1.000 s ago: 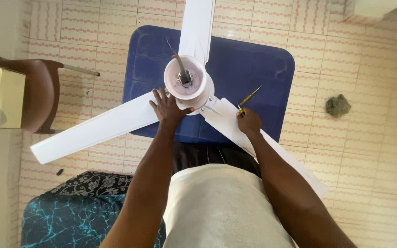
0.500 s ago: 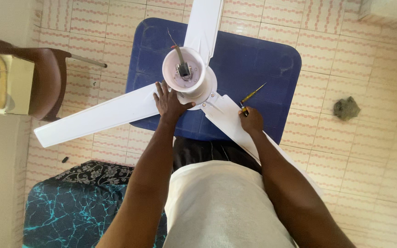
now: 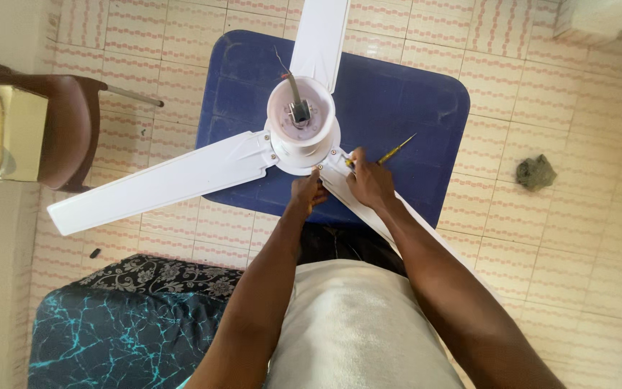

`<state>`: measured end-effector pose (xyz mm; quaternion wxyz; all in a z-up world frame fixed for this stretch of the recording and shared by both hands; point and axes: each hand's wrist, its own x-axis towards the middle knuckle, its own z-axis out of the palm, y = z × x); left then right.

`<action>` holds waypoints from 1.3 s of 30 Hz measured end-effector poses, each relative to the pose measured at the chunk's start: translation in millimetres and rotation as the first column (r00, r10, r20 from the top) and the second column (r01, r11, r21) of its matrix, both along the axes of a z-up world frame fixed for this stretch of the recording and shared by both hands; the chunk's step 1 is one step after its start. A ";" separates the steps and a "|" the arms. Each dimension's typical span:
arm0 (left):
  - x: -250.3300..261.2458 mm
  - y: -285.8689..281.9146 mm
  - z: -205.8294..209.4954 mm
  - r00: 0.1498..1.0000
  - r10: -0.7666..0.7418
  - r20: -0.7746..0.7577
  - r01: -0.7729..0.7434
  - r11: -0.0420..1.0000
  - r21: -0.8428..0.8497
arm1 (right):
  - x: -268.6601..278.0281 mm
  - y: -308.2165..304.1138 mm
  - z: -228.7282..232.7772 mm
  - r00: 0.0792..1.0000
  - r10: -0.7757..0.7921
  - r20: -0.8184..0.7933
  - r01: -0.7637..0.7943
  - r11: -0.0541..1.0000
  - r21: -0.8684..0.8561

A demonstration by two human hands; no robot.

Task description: The person assembles a white ceiling fan on a blue table, using a screwdriver to attach the three blades to the central hub. The person repeatedly tightens screws on each blade and adjusts the fan's orientation during the process.

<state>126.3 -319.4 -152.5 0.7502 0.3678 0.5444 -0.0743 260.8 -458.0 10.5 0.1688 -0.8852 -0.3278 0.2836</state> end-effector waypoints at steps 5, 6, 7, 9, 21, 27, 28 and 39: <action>-2.8 6.8 0.8 0.998 0.018 0.057 -0.010 0.992 -0.129 | -12.7 23.9 5.9 0.990 0.108 0.088 -0.120 0.981 0.151; -2.9 9.9 4.5 0.996 0.006 0.086 0.008 0.987 -0.163 | -12.4 27.1 8.9 0.994 0.106 0.017 -0.107 0.990 0.089; -1.8 14.0 9.1 0.993 -0.006 0.116 0.029 0.980 -0.197 | -12.0 31.3 12.0 0.994 0.099 -0.053 -0.097 0.995 0.026; -0.9 21.4 20.5 0.991 -0.101 0.087 0.114 0.981 -0.157 | -13.6 37.5 18.4 0.994 0.090 -0.065 -0.092 0.996 -0.019; 7.1 37.8 63.7 0.975 -0.221 0.023 0.220 0.948 -0.232 | -27.9 60.1 6.3 0.952 0.253 0.174 -0.239 0.966 -0.096; 7.1 34.1 15.6 0.987 -0.118 0.110 0.145 0.946 -0.289 | -38.4 96.5 -8.4 0.816 0.501 0.290 -0.417 0.856 -0.305; 6.1 36.0 7.5 0.986 -0.102 0.130 0.139 0.940 -0.313 | -42.8 101.1 -8.4 0.802 0.504 0.321 -0.425 0.858 -0.288; 6.9 35.4 -19.0 0.994 0.101 0.033 -0.079 0.909 -0.409 | -59.6 117.5 -40.7 0.882 0.204 0.425 -0.177 0.979 -0.103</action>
